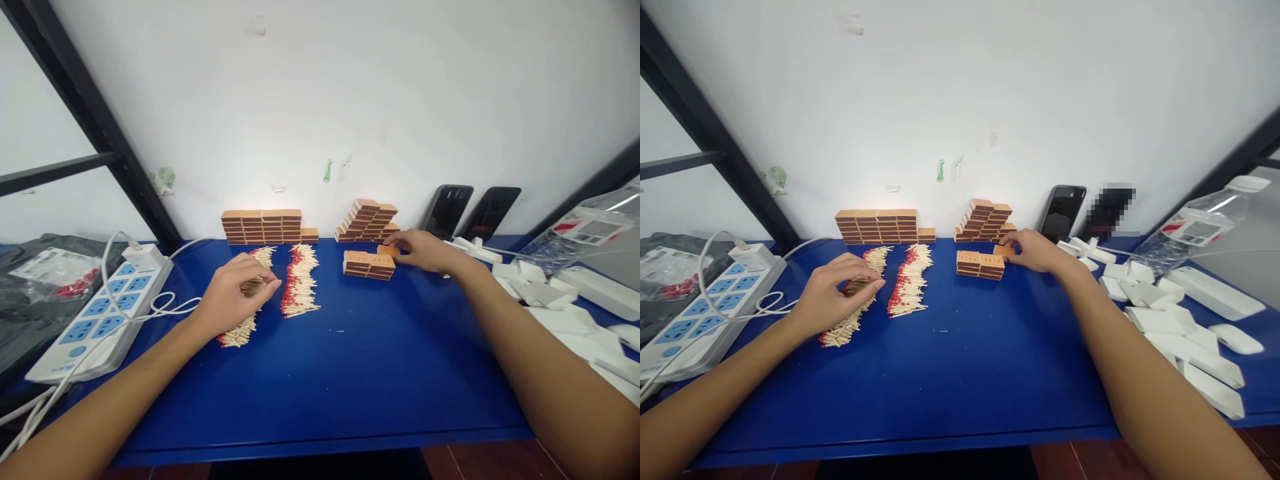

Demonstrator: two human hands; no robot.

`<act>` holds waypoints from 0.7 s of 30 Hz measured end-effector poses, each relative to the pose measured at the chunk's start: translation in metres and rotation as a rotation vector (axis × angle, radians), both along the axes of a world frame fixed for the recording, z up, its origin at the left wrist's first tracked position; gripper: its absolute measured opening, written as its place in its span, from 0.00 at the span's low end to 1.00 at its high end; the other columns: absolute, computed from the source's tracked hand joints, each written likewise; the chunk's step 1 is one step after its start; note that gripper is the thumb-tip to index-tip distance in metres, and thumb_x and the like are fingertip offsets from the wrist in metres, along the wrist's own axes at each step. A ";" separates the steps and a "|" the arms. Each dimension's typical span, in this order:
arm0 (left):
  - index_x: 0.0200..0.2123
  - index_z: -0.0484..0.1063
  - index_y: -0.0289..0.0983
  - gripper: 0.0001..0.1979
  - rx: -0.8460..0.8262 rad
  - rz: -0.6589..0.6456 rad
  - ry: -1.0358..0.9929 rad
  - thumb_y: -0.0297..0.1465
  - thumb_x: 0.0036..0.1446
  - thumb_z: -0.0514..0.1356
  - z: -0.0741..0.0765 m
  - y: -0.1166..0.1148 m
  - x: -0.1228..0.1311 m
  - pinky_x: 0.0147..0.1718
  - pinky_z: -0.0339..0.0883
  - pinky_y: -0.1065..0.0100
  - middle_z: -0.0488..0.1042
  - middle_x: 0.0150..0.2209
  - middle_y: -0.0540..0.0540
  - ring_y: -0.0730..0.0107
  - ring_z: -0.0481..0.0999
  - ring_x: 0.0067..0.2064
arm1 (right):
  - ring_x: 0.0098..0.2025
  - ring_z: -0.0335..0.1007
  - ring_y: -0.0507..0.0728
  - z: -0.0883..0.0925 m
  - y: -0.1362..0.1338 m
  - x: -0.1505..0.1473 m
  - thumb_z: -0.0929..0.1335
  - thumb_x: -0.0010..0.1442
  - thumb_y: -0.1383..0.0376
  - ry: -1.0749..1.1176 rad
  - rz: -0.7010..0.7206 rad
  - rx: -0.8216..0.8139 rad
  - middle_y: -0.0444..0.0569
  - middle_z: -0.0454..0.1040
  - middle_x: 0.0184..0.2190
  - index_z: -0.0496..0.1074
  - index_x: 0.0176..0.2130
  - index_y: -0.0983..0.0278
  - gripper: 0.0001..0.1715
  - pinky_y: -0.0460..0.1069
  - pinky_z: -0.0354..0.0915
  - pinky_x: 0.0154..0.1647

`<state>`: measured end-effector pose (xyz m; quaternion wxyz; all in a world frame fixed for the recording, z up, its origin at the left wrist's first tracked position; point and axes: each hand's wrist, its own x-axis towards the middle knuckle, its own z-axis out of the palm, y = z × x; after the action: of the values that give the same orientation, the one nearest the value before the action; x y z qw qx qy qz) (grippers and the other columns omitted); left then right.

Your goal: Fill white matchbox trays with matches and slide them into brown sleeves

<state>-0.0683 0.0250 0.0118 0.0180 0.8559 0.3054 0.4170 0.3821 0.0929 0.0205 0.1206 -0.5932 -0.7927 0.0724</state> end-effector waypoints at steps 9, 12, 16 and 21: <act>0.36 0.81 0.41 0.04 0.005 0.013 0.002 0.33 0.63 0.68 0.001 0.000 0.000 0.40 0.71 0.63 0.80 0.32 0.49 0.66 0.77 0.38 | 0.48 0.79 0.67 0.029 -0.042 0.004 0.78 0.46 0.50 0.078 0.034 -0.337 0.53 0.83 0.42 0.79 0.50 0.58 0.32 0.58 0.77 0.47; 0.36 0.81 0.41 0.03 -0.001 0.017 0.001 0.33 0.63 0.68 0.001 0.000 -0.001 0.40 0.72 0.63 0.81 0.33 0.49 0.66 0.77 0.38 | 0.49 0.78 0.67 0.035 -0.046 -0.002 0.78 0.48 0.46 0.101 0.052 -0.299 0.53 0.82 0.47 0.79 0.50 0.57 0.33 0.58 0.76 0.48; 0.36 0.81 0.41 0.03 -0.001 0.016 0.002 0.33 0.63 0.68 0.001 0.000 -0.001 0.41 0.72 0.63 0.81 0.33 0.49 0.66 0.77 0.39 | 0.46 0.79 0.66 0.041 -0.042 0.018 0.71 0.59 0.43 0.096 -0.159 -0.050 0.54 0.83 0.44 0.79 0.48 0.59 0.27 0.57 0.74 0.43; 0.36 0.81 0.40 0.03 -0.007 0.015 0.005 0.33 0.63 0.68 0.001 0.001 -0.001 0.41 0.72 0.64 0.81 0.33 0.49 0.67 0.77 0.38 | 0.52 0.73 0.73 0.023 -0.021 0.039 0.70 0.62 0.50 -0.103 -0.315 0.149 0.62 0.82 0.46 0.81 0.42 0.64 0.22 0.64 0.68 0.52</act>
<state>-0.0693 0.0258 0.0126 0.0169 0.8546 0.3132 0.4138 0.4207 0.0718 0.0438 0.1334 -0.7023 -0.6983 -0.0370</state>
